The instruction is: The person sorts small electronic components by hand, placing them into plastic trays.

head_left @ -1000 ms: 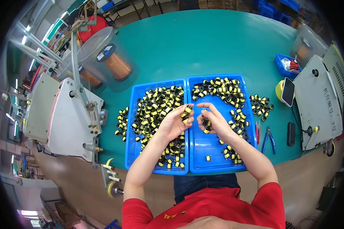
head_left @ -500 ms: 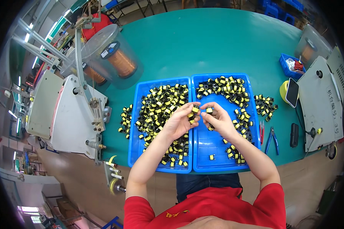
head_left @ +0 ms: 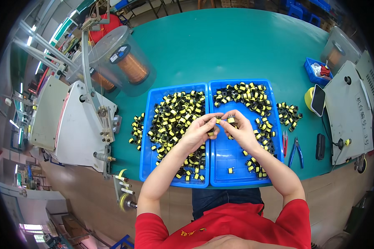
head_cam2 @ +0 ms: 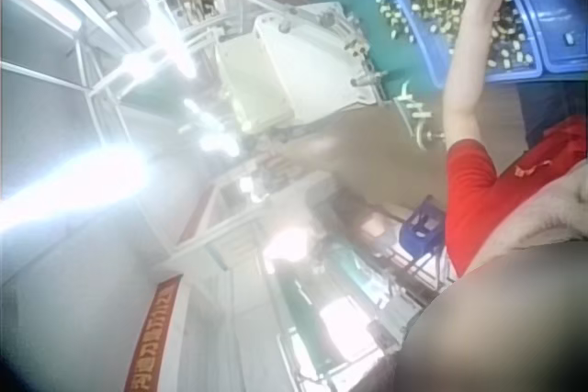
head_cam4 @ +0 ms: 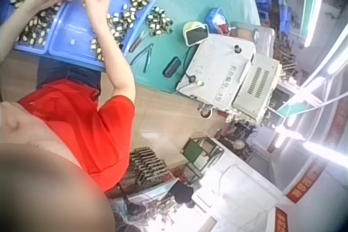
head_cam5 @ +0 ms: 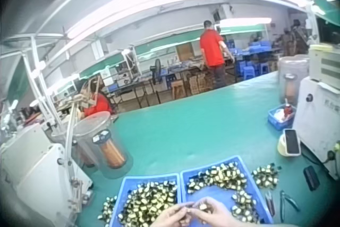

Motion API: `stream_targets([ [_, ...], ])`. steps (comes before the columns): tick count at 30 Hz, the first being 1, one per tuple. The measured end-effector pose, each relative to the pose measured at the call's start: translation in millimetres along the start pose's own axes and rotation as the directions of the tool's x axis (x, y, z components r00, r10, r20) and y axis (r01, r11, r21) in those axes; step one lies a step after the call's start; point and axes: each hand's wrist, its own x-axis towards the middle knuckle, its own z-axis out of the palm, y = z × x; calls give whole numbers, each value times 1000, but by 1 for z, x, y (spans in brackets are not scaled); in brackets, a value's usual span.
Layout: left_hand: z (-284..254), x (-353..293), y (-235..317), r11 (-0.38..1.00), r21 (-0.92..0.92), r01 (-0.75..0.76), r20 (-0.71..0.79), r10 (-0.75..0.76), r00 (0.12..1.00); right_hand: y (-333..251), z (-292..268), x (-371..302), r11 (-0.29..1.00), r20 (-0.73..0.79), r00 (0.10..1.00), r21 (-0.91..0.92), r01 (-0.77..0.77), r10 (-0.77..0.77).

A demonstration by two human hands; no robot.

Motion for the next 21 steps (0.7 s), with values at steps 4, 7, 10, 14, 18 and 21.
stream_targets([
  [4,-1,1,0,995,-104,0,-3,-1,1000,-1,-1,-1,1000,5,1000,10,-5,5],
  [7,-2,1,1,993,-116,3,-5,-3,1000,0,-1,0,1000,-1,1000,6,5,-5],
  [10,0,1,1,996,-85,-25,-13,24,1000,0,0,0,999,-14,1000,20,25,-25],
  [14,4,2,-3,994,34,-101,-79,103,992,-1,-1,0,999,-22,999,-2,33,-33],
  [18,3,2,-5,944,287,-162,-100,198,975,-1,-1,1,999,-24,1000,-37,15,-16],
  [21,6,2,-5,932,317,-174,-107,218,970,-1,-2,1,999,-25,1000,-47,3,-4],
])
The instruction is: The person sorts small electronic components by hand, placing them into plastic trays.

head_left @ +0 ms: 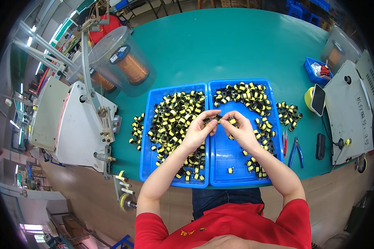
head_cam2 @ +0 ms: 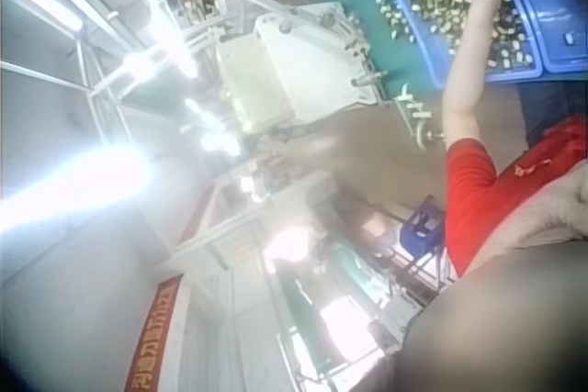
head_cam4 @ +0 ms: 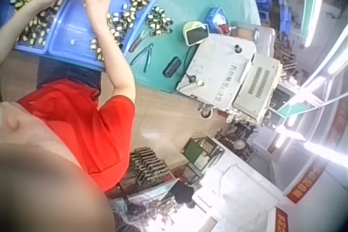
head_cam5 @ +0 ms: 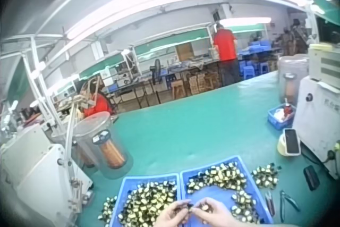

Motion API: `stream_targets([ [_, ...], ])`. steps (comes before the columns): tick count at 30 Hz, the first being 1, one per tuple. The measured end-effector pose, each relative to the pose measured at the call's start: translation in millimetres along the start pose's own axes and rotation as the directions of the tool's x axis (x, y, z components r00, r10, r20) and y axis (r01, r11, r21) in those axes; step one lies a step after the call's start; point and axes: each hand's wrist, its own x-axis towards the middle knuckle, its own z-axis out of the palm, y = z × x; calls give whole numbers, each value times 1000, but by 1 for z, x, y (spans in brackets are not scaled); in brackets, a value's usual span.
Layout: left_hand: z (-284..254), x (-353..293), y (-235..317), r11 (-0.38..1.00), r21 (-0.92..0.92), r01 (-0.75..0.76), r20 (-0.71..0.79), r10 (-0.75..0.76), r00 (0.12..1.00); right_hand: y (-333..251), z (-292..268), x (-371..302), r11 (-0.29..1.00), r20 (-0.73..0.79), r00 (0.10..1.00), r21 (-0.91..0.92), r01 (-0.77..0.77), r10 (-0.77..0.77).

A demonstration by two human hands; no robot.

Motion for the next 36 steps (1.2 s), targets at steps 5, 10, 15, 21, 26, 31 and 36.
stream_targets([
  [5,1,0,0,999,2,36,17,-36,999,3,-1,1,999,13,1000,-30,-16,17],
  [10,2,0,-2,999,35,27,12,-27,1000,5,0,1,998,14,1000,-53,-18,18],
  [15,4,-1,-1,997,76,-14,-12,15,1000,3,2,0,997,1,1000,-79,2,-2],
  [21,2,2,-2,993,121,-8,-63,16,998,3,3,-2,988,4,1000,-155,14,-13],
  [26,2,3,-4,993,121,8,-77,2,997,4,3,-2,988,-3,1000,-155,10,-11],
  [31,1,3,-1,994,110,3,-79,6,997,4,2,-2,988,-10,1000,-155,18,-20],
  [36,0,3,1,997,65,33,-38,-30,999,5,0,-1,985,-38,999,-168,32,-39],
])
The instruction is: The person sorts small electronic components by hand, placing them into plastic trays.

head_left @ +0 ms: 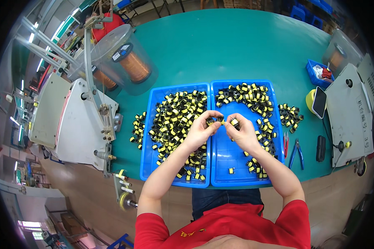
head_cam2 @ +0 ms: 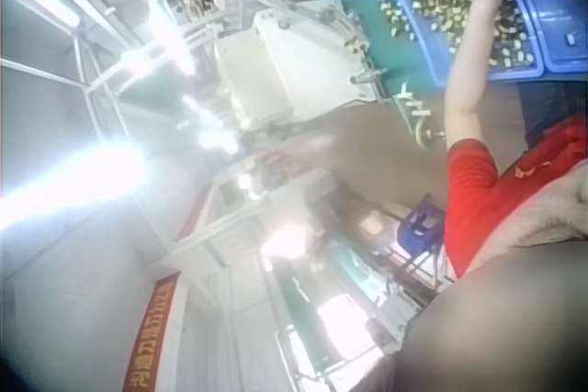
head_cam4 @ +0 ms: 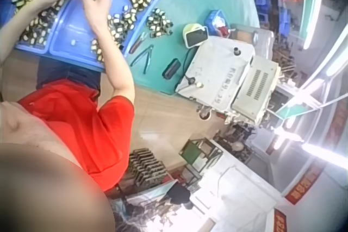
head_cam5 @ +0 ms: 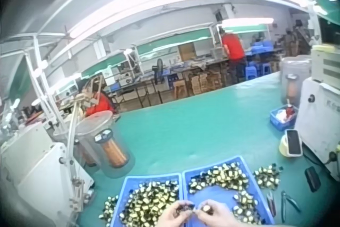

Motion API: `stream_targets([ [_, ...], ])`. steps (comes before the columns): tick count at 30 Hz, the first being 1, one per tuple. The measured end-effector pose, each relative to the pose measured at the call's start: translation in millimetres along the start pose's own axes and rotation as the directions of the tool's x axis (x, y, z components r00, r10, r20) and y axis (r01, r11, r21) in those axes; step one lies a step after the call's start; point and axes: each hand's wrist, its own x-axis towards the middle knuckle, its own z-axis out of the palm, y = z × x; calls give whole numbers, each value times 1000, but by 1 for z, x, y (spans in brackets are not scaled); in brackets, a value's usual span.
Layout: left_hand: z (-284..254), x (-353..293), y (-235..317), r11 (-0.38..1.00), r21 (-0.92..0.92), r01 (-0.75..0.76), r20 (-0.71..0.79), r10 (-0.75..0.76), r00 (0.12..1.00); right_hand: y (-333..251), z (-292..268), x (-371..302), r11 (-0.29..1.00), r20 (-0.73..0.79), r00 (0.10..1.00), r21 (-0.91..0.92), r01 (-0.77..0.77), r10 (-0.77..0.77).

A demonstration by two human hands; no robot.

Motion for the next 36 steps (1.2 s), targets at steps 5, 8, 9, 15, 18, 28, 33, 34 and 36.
stream_targets([
  [5,-1,0,-2,999,-15,30,29,-30,999,1,-2,2,1000,-4,1000,-20,-7,7],
  [8,-1,1,-3,999,-41,33,46,-32,998,4,-2,4,1000,2,1000,-15,-20,20],
  [9,-1,1,-3,998,-49,32,51,-29,998,5,-2,4,1000,6,1000,-12,-25,26],
  [15,-2,1,-2,998,-41,50,91,-46,995,2,-2,4,999,2,999,-3,-48,48],
  [18,4,-1,2,999,30,11,57,-13,998,6,-3,4,999,-5,1000,32,-25,25],
  [28,-7,4,1,909,-406,92,37,-84,996,4,2,3,997,-60,998,73,-1,6],
  [33,-13,6,2,844,-523,120,94,-83,992,1,2,1,996,-31,998,-71,53,-55],
  [34,-13,5,3,827,-545,138,109,-92,990,1,2,0,996,-30,998,-71,53,-55],
  [36,-13,4,2,823,-547,154,125,-102,987,-2,2,-1,965,27,982,-185,188,-187],
])
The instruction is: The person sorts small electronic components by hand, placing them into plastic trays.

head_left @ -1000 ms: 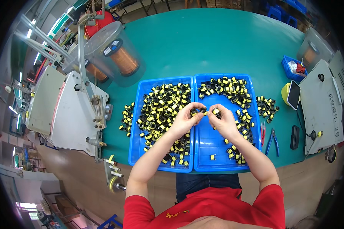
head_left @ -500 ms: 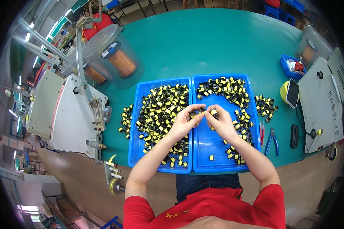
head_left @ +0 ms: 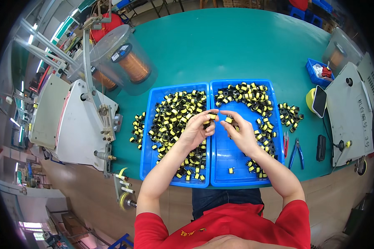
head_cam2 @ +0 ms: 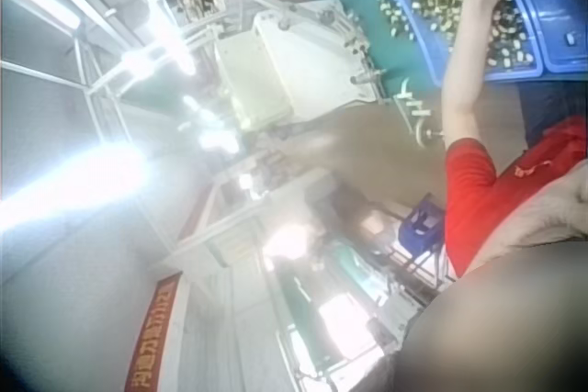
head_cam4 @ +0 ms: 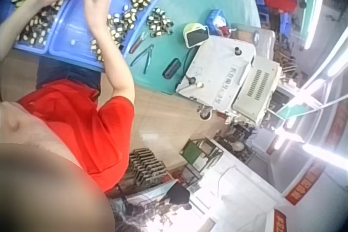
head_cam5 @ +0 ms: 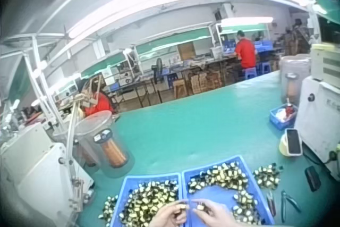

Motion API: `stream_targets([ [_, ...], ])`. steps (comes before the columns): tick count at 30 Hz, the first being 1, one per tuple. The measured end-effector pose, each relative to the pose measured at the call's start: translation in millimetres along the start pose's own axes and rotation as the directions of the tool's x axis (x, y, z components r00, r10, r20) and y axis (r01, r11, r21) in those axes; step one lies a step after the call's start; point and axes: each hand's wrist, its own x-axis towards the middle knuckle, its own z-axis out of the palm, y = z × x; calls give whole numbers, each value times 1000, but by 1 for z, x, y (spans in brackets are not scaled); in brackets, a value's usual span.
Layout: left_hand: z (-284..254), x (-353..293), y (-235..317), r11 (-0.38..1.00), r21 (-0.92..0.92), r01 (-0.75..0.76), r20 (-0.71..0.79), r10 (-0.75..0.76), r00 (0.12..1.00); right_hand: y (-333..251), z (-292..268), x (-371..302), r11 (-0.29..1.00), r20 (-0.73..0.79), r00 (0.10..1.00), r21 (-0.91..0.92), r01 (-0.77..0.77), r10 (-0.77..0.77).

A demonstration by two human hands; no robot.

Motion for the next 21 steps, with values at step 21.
stream_targets([
  [21,9,-5,-3,990,140,-6,-9,7,1000,-5,2,-2,995,14,998,83,55,-56],
])
